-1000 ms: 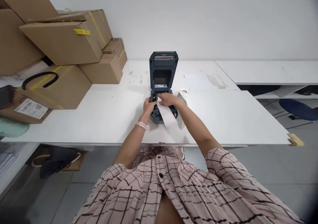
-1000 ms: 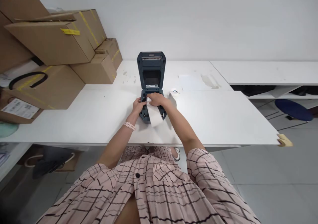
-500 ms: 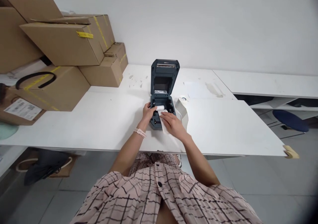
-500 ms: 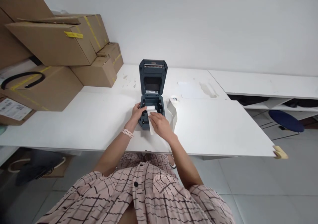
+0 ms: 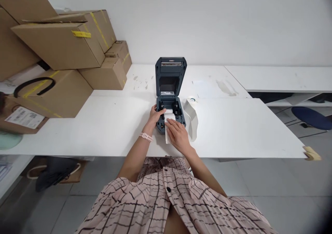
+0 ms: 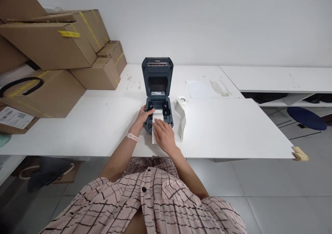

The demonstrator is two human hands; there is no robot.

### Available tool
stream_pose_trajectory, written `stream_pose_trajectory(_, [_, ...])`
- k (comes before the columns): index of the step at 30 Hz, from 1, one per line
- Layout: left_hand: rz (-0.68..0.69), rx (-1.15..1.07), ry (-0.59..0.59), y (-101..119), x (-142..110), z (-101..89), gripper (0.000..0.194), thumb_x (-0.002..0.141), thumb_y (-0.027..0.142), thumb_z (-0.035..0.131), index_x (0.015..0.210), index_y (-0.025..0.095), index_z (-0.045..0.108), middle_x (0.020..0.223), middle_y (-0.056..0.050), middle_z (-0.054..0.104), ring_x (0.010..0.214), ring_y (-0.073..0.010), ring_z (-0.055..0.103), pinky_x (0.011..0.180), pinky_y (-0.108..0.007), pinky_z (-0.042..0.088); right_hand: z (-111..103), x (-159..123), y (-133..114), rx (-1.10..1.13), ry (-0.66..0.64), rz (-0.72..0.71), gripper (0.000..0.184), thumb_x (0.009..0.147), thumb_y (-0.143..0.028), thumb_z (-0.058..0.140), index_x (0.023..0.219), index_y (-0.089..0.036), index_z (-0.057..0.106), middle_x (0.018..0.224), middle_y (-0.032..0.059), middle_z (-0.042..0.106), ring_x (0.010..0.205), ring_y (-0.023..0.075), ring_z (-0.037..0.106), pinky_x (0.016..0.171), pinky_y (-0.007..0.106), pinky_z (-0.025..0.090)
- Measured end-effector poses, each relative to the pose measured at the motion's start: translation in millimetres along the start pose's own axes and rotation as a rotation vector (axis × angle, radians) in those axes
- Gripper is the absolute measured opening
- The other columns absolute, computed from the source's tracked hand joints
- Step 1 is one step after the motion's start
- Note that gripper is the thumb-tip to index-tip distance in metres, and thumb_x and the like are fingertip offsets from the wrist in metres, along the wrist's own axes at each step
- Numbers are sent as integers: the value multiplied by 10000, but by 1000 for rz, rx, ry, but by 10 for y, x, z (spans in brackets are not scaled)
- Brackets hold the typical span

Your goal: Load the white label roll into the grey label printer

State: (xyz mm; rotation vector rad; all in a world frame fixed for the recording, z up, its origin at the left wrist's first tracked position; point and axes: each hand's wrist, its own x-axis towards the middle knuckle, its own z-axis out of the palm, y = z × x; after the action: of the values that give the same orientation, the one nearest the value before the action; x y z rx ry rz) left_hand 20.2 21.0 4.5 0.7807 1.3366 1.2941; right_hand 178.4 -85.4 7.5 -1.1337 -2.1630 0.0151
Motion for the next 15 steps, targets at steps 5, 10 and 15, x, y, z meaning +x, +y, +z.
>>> stream_pose_trajectory(5, [-7, 17, -13, 0, 14, -7, 749, 650, 267, 914, 1313, 182, 576, 1259, -134, 703, 1119, -256, 688, 964, -385, 537, 0, -2, 0, 31, -19, 36, 341, 1072, -242, 439, 1324, -190, 663, 1445, 108, 665, 1316, 296, 615, 1012, 487, 536])
stream_pose_trajectory(10, [-7, 10, -12, -7, 11, -10, 728, 660, 249, 905, 1305, 172, 577, 1248, -132, 709, 1103, -245, 693, 962, -378, 541, -21, 1, -17, 71, -49, 65, 368, 1080, -268, 402, 1339, -232, 661, 1461, 99, 652, 1336, 300, 604, 1029, 505, 524])
stream_pose_trajectory(15, [-2, -7, -20, -6, 30, -8, 730, 621, 260, 927, 1267, 171, 599, 1191, -116, 725, 1066, -240, 700, 945, -381, 547, -42, 18, -20, 100, -78, 94, 385, 1079, -286, 390, 1357, -244, 654, 1483, 95, 633, 1353, 311, 587, 1055, 531, 509])
